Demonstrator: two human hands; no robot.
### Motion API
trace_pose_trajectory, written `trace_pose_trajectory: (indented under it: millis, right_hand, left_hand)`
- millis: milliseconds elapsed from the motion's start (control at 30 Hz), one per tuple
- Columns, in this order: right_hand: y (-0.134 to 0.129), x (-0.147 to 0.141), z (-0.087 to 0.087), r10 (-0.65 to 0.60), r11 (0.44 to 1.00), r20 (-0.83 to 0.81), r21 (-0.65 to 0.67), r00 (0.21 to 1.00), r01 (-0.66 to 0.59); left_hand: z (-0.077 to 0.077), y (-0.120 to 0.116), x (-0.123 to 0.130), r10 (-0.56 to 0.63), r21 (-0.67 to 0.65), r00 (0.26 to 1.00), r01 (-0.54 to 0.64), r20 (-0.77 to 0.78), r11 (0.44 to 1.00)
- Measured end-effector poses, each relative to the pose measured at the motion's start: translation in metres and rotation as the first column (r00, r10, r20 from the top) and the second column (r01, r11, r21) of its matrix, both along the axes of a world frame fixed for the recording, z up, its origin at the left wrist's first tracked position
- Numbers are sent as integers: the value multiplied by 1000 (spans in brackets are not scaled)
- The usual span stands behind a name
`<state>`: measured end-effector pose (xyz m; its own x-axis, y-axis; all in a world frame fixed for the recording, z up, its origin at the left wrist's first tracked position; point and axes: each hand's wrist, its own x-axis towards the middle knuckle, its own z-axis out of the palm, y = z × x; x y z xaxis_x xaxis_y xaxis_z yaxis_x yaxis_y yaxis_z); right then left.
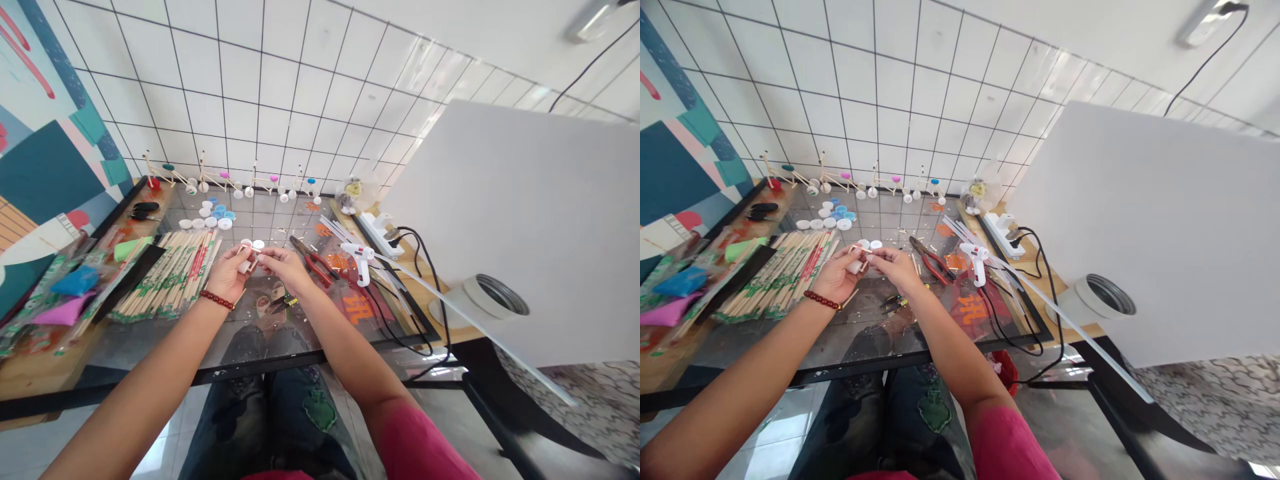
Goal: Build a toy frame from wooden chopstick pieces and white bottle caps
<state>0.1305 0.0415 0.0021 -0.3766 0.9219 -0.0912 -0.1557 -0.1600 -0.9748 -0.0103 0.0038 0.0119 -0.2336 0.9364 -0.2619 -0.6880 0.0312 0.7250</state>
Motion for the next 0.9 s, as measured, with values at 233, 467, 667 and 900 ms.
trace_pose_trajectory:
  millis: [233, 467, 667, 900]
  right_hand:
    - [4, 1, 2, -117, 993, -12, -16, 993, 117]
    - [6, 4, 4, -198, 980, -2, -3, 980, 198]
    - [3, 2, 3, -163, 984, -28, 70, 986, 165]
    - [8, 8, 1, -235, 953, 170, 233, 957, 193]
  left_hand:
    - [-3, 0, 2, -117, 21, 993, 117, 12, 993]
    - [-3, -2, 4, -32, 21, 998, 33, -50, 999]
    - [-2, -5, 5, 8, 34, 989, -3, -147, 999]
    - [5, -4, 7, -9, 11, 996, 10, -88, 1000]
